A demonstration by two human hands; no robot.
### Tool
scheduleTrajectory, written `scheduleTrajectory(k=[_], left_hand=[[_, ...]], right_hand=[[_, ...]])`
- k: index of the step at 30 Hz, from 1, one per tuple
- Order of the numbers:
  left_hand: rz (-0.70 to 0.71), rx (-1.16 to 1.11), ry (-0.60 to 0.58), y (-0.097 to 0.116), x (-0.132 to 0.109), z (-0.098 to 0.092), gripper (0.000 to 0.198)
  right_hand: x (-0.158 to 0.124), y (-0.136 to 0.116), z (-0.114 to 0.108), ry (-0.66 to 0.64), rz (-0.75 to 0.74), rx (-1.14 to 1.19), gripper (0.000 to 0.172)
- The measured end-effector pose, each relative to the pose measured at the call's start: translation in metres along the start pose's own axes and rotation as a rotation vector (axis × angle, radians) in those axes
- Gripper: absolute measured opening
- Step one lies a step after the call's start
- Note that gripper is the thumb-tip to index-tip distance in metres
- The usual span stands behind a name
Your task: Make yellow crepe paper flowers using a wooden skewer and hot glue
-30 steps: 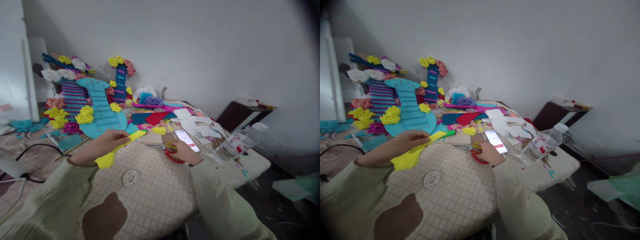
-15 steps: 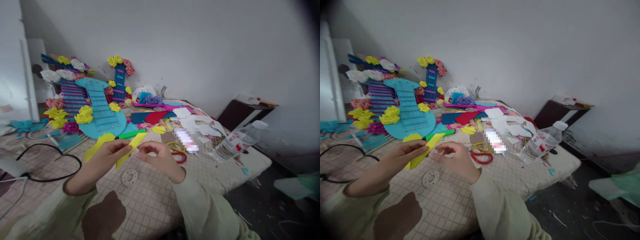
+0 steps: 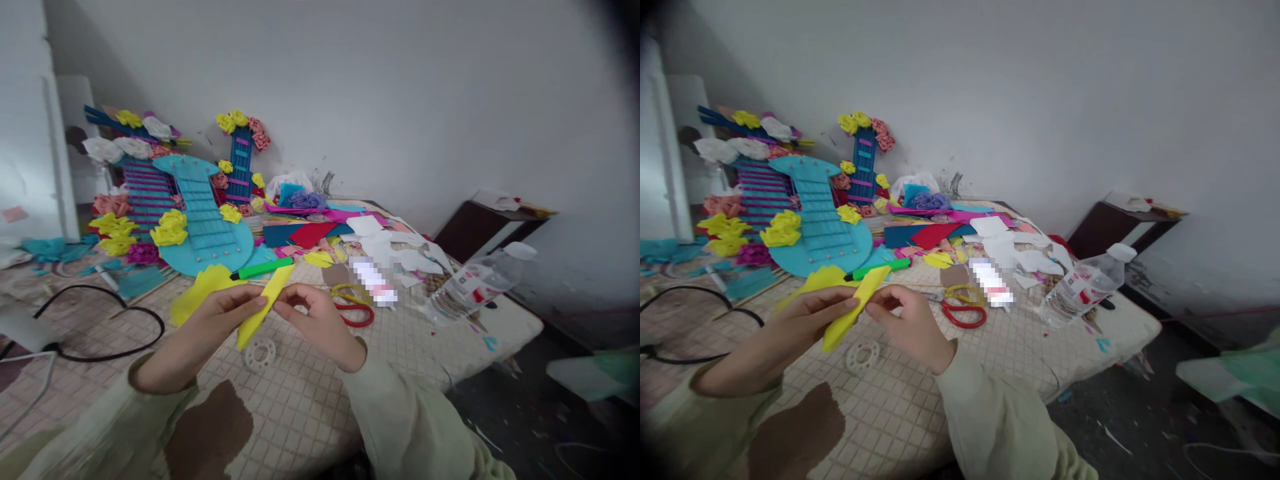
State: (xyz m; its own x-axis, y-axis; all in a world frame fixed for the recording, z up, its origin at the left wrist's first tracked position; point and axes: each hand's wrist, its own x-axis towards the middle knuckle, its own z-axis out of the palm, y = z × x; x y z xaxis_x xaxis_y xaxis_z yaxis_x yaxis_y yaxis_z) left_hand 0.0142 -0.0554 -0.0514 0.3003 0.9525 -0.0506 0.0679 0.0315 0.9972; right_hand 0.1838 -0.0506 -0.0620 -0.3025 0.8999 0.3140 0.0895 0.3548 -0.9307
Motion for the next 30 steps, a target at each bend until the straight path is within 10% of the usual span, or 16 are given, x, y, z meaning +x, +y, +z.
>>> scheduleTrajectory(k=[7, 16, 24, 30], left_hand=[[-0.019, -0.144, -0.005, -0.004, 0.001, 0.007, 0.017], [0.13, 0.342, 0.042, -0.011, 0.004, 0.003, 0.027], [0.191, 0.726, 0.175, -0.051, 0.021, -0.017, 0.033], [0.298, 0.78, 0.065, -0.041, 0.005, -0.02, 0.027]], right_hand=[[-0.003, 0.002, 0.004, 0.072, -0.014, 0.031, 0.006], [-0.003, 0.015, 0.006, 0.123, -0.048, -0.195, 0.008], [-0.013, 0.041, -0.009, -0.627, -0.149, -0.694, 0.031], [-0.012, 0.044, -0.005, -0.585, -0.171, -0.747, 0.019]])
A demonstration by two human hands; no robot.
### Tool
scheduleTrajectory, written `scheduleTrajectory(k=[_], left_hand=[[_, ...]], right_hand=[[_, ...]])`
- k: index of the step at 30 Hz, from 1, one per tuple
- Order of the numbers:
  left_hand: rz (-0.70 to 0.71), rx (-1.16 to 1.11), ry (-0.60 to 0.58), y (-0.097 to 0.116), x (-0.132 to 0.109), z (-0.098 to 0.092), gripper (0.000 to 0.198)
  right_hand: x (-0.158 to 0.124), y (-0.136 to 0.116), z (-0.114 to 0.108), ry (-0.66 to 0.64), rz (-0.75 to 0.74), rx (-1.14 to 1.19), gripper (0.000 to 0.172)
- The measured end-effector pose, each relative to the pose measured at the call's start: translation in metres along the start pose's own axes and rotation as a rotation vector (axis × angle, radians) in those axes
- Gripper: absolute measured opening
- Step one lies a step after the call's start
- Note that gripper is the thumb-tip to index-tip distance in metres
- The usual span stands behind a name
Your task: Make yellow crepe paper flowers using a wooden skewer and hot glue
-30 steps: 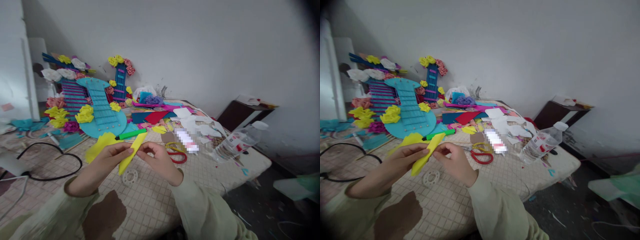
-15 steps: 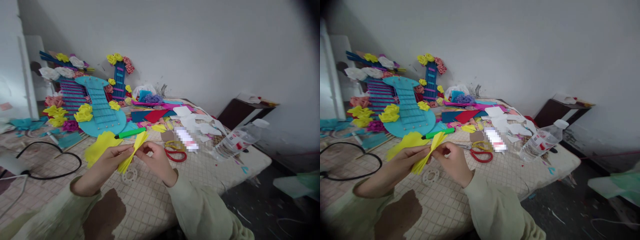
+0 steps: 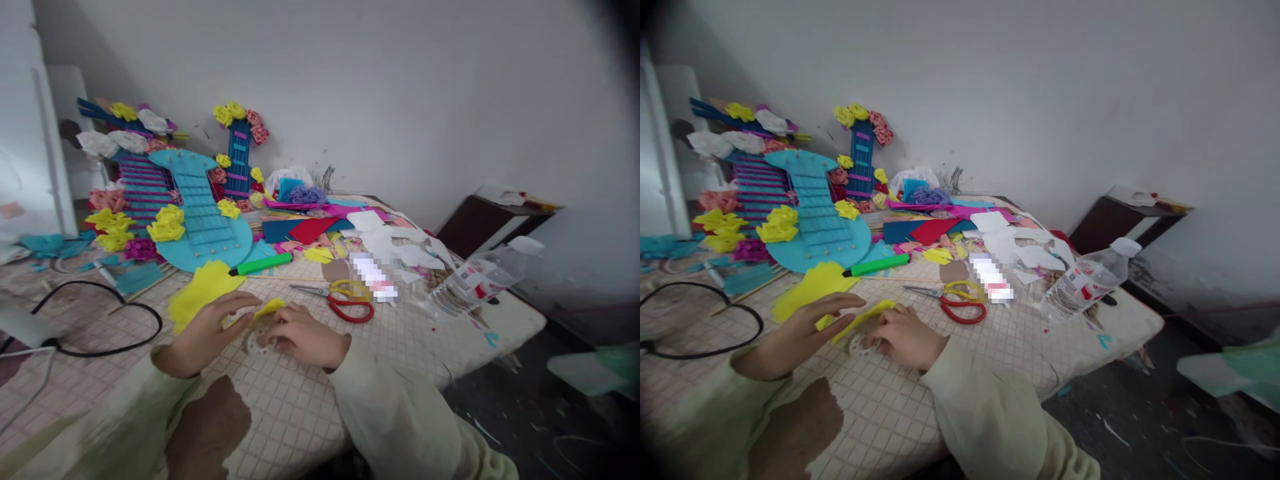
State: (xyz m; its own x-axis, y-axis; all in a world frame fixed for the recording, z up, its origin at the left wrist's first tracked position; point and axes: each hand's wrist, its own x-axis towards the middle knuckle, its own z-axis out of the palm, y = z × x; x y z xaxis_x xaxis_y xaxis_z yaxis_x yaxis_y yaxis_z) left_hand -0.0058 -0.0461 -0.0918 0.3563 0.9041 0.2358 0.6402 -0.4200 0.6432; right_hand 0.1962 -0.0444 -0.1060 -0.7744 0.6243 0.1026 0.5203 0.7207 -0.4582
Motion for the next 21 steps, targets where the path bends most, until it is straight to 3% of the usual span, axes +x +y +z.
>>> scheduleTrajectory(k=[7, 14, 21], left_hand=[[0.069, -0.234, -0.102, 0.029, -0.019, -0.019, 0.023], [0.184, -0.287, -0.019, 0.055, -0.031, -0.022, 0.022], [0.298, -0.133, 0.095, 0.068, -0.034, -0.016, 0.013]], right_hand=[[-0.003, -0.012, -0.03, 0.252, -0.158, 0.353, 0.011], [-0.016, -0.035, -0.054, 0.418, -0.195, 0.545, 0.015], [-0.02, -0.05, -0.051, 0.613, -0.121, 0.655, 0.016]])
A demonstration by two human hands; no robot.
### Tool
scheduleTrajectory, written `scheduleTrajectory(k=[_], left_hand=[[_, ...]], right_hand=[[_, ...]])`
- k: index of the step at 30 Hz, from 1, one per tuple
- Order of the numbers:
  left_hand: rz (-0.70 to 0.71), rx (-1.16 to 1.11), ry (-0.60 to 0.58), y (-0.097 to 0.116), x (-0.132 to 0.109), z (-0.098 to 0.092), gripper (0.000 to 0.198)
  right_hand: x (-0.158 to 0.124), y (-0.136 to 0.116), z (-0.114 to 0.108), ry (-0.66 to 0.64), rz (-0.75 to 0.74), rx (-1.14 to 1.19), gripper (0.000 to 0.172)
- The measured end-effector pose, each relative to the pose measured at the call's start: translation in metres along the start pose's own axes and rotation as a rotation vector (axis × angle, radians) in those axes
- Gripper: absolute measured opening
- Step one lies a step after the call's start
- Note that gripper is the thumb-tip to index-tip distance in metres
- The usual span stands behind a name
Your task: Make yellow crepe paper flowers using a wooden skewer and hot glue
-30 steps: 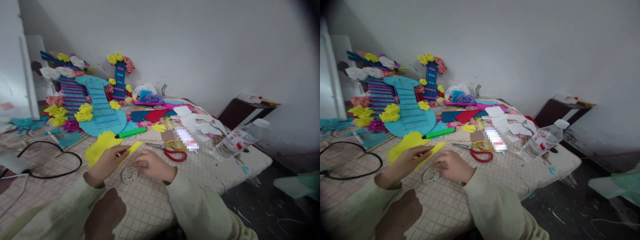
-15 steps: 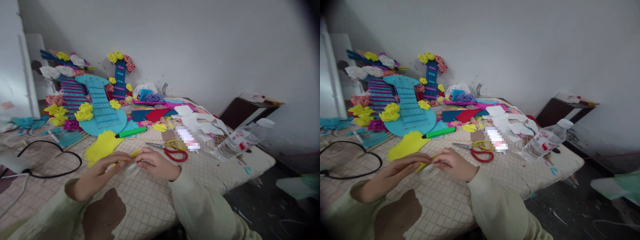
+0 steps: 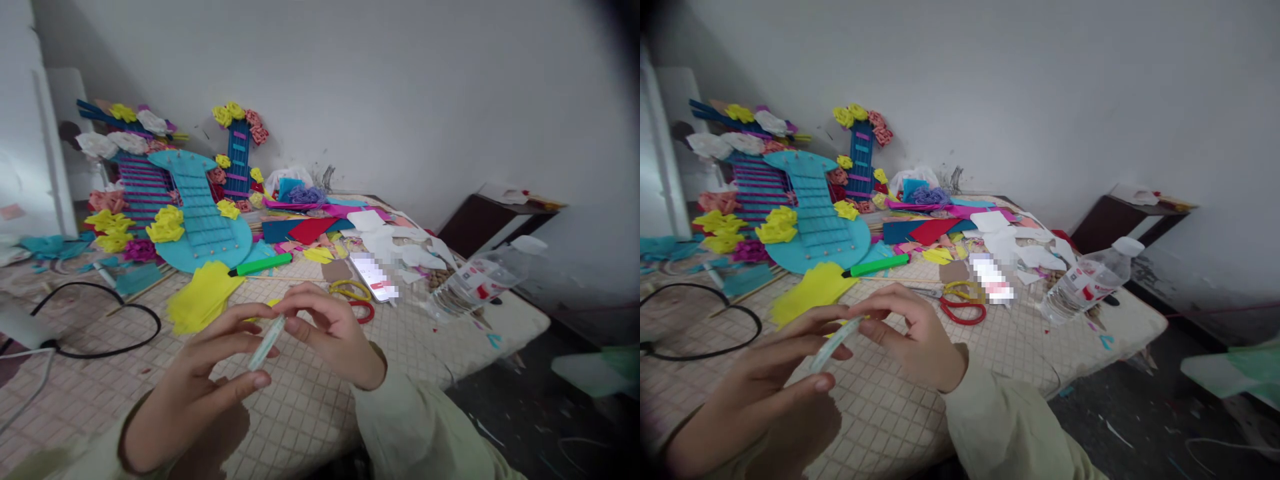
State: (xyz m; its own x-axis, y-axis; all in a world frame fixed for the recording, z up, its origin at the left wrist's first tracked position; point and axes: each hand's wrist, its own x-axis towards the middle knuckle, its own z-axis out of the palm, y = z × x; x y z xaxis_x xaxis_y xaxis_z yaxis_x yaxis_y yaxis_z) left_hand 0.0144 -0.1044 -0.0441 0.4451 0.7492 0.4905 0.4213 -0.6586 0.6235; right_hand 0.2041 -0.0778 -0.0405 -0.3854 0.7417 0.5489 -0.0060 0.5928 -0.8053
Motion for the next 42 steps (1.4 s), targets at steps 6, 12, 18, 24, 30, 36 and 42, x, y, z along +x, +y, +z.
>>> scheduleTrajectory(k=[6, 12, 18, 24, 30, 36, 42], left_hand=[[0.022, 0.115, 0.084, -0.003, -0.001, 0.006, 0.01], [0.069, 0.212, 0.111, -0.009, -0.002, 0.01, 0.013], [0.066, 0.227, 0.131, -0.014, -0.002, 0.01, 0.01], [0.063, 0.249, 0.132, -0.018, -0.002, 0.013, 0.012], [-0.007, 0.301, 0.242, -0.02, -0.003, 0.018, 0.012], [-0.053, 0.312, 0.308, -0.021, 0.0, 0.017, 0.01], [0.003, 0.319, 0.265, -0.019, 0.001, 0.016, 0.01]], right_hand=[[-0.005, -0.011, 0.002, 0.034, 0.006, -0.022, 0.018], [-0.004, -0.014, 0.006, 0.028, -0.053, -0.211, 0.021], [-0.005, -0.01, 0.01, 0.077, -0.1, -0.314, 0.012], [-0.004, -0.009, 0.011, 0.097, -0.067, -0.332, 0.004], [-0.005, -0.005, 0.014, 0.124, -0.025, -0.348, 0.003], [-0.007, -0.006, 0.017, 0.135, 0.007, -0.325, 0.004], [-0.005, -0.002, 0.016, 0.152, 0.117, -0.196, 0.001]])
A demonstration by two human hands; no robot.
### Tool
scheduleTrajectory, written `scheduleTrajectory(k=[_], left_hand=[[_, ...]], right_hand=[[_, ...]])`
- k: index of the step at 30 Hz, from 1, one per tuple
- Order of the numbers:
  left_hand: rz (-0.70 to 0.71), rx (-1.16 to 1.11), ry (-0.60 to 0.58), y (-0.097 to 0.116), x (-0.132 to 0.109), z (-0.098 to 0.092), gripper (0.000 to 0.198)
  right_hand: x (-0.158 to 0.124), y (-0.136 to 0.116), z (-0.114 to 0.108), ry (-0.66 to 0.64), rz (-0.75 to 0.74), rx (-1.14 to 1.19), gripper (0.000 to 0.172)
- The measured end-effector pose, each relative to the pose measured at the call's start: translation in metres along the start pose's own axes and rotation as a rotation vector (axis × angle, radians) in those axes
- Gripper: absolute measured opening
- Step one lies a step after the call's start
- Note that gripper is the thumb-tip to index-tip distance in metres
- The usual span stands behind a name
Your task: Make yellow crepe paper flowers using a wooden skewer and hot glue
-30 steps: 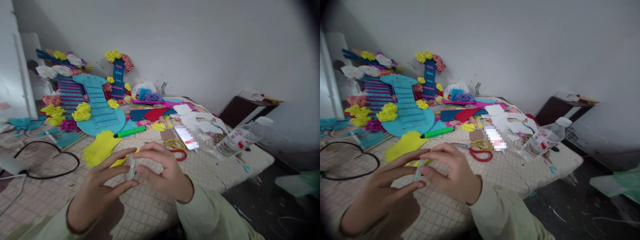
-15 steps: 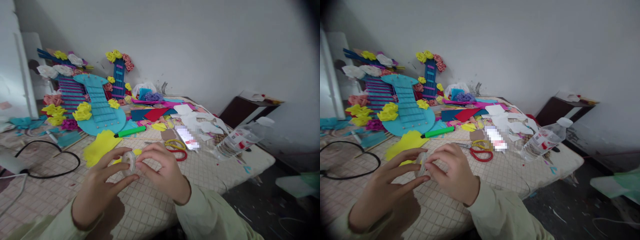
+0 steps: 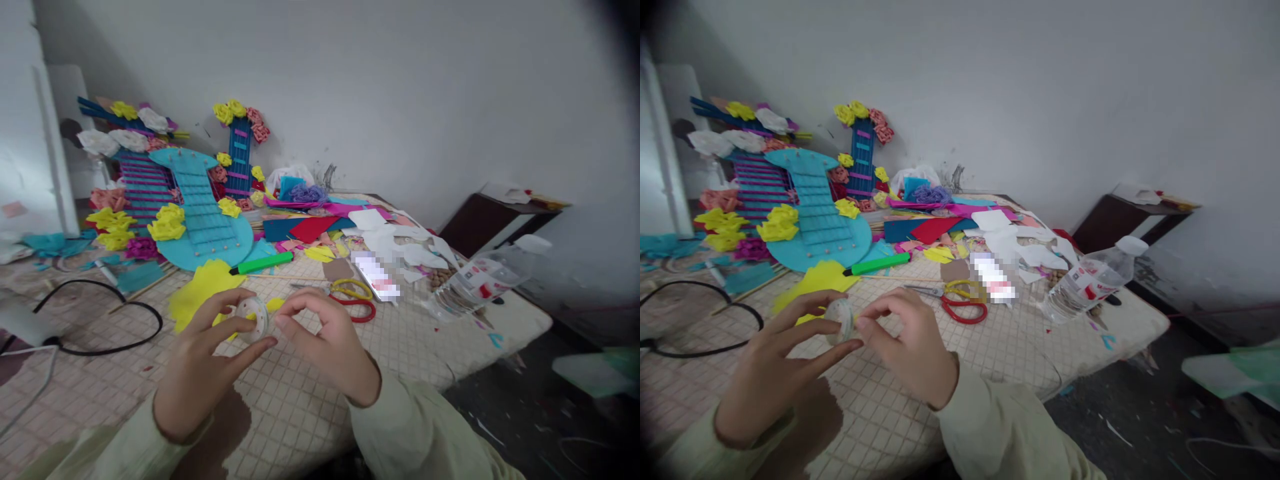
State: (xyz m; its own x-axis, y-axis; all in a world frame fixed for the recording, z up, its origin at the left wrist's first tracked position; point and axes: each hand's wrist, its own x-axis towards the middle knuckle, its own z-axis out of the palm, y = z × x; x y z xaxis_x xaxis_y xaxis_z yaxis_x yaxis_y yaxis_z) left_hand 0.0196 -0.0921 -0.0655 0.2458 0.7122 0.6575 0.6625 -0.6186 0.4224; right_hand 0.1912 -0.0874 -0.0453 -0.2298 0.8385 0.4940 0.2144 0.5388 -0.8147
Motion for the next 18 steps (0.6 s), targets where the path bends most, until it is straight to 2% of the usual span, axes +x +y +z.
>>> scheduleTrajectory(k=[7, 11, 15, 18], left_hand=[[0.041, 0.001, 0.021, 0.0023, -0.0035, -0.0004, 0.012], [0.068, 0.006, 0.029, 0.0024, -0.0043, 0.0006, 0.014], [0.074, -0.023, 0.008, 0.0038, -0.0042, 0.0005, 0.013], [0.039, -0.047, -0.02, 0.0044, -0.0045, 0.0002, 0.013]], right_hand=[[0.0036, 0.0035, -0.0037, -0.081, 0.153, 0.085, 0.005], [0.0043, 0.0032, -0.0038, -0.095, 0.176, 0.089, 0.006], [0.0043, 0.0046, -0.0016, -0.035, 0.109, 0.104, 0.004], [0.002, 0.0067, -0.0006, 0.053, 0.134, 0.164, 0.018]])
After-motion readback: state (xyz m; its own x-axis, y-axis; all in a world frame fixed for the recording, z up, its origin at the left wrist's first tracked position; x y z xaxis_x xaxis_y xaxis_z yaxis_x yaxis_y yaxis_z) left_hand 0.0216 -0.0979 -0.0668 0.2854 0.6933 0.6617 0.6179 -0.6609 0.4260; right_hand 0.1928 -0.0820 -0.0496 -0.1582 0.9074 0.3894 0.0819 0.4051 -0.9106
